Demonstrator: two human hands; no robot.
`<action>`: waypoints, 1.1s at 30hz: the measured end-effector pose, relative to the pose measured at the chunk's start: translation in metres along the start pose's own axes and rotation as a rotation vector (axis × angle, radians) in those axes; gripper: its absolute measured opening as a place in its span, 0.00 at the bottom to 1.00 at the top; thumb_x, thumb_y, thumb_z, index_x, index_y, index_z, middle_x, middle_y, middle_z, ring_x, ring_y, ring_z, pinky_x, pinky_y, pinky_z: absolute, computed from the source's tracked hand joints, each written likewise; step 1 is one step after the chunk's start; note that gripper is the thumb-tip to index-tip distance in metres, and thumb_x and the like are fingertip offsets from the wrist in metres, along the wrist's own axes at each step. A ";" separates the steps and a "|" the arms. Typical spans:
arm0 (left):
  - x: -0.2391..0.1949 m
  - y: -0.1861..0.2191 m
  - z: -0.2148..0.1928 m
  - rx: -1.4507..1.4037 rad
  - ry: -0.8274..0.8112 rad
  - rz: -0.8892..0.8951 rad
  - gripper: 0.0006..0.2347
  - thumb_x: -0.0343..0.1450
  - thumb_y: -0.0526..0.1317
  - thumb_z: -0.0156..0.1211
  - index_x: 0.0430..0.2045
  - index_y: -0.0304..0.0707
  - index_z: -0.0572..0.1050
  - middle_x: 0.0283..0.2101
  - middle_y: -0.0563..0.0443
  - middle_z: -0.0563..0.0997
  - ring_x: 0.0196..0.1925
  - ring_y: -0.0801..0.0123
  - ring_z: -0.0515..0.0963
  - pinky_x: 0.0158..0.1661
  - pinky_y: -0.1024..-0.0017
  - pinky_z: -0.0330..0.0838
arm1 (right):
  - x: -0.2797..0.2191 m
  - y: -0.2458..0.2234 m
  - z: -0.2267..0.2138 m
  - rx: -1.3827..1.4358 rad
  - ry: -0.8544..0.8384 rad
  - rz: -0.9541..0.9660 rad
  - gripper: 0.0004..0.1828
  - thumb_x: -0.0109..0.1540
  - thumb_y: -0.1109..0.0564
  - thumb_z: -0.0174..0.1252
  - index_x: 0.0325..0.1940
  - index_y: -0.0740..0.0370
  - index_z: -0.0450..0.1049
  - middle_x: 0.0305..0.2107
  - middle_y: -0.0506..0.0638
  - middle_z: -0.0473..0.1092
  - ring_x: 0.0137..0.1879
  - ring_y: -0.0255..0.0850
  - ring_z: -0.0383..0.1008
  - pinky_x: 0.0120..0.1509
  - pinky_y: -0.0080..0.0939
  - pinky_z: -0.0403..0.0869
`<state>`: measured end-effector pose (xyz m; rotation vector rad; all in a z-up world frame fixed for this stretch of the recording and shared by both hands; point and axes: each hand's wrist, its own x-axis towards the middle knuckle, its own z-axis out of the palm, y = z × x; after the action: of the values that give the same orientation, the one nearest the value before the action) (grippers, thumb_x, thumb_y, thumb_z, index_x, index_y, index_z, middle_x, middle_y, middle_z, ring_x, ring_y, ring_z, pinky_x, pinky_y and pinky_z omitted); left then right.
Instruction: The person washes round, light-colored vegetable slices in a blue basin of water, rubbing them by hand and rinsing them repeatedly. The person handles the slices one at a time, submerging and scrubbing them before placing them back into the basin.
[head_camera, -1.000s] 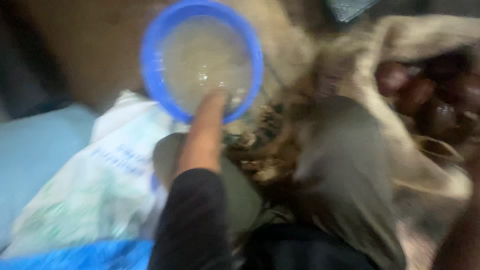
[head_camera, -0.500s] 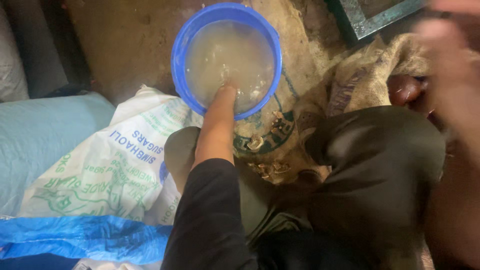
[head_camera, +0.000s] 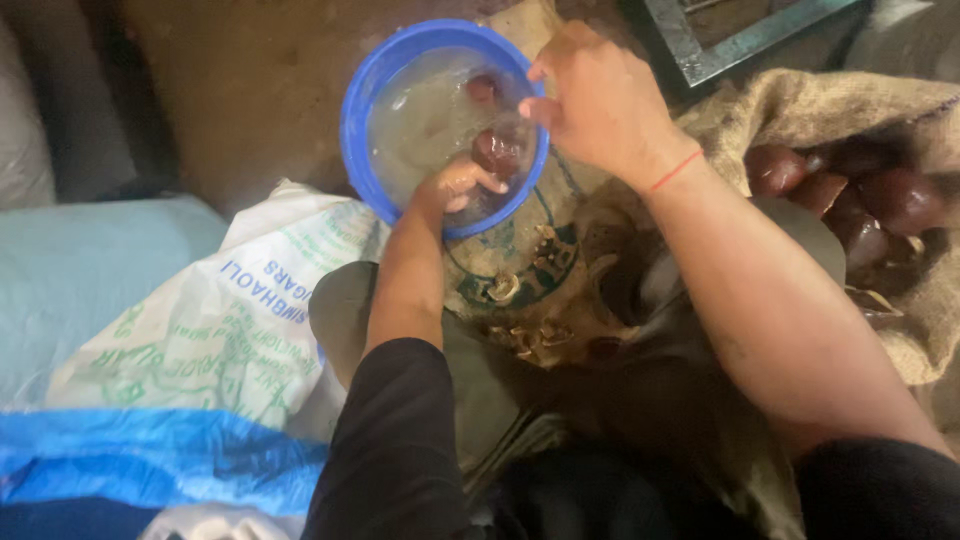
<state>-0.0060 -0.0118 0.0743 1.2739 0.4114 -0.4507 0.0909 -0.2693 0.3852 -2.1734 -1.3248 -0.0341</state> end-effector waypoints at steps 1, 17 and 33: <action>-0.015 0.008 0.005 -0.113 -0.064 0.034 0.30 0.61 0.29 0.70 0.60 0.44 0.70 0.53 0.52 0.80 0.51 0.64 0.78 0.51 0.64 0.72 | 0.002 0.001 0.004 -0.008 0.000 -0.013 0.14 0.61 0.52 0.72 0.46 0.60 0.79 0.45 0.59 0.73 0.48 0.58 0.76 0.49 0.56 0.74; -0.142 0.130 0.045 0.598 0.618 0.597 0.47 0.50 0.27 0.86 0.68 0.39 0.64 0.64 0.43 0.67 0.67 0.56 0.69 0.66 0.66 0.67 | 0.051 0.000 0.098 0.286 -0.061 -0.443 0.27 0.51 0.65 0.68 0.56 0.62 0.75 0.53 0.60 0.72 0.57 0.62 0.74 0.58 0.56 0.74; -0.178 0.132 0.031 -0.108 0.443 0.574 0.25 0.72 0.25 0.55 0.67 0.30 0.67 0.56 0.46 0.77 0.39 0.68 0.68 0.37 0.70 0.63 | 0.045 -0.015 0.103 0.230 0.027 -0.365 0.22 0.56 0.75 0.58 0.50 0.61 0.80 0.73 0.57 0.59 0.67 0.52 0.75 0.62 0.47 0.78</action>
<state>-0.0833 0.0055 0.2833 1.3163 0.4100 0.3418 0.0737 -0.1774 0.3207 -1.7163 -1.6085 -0.0506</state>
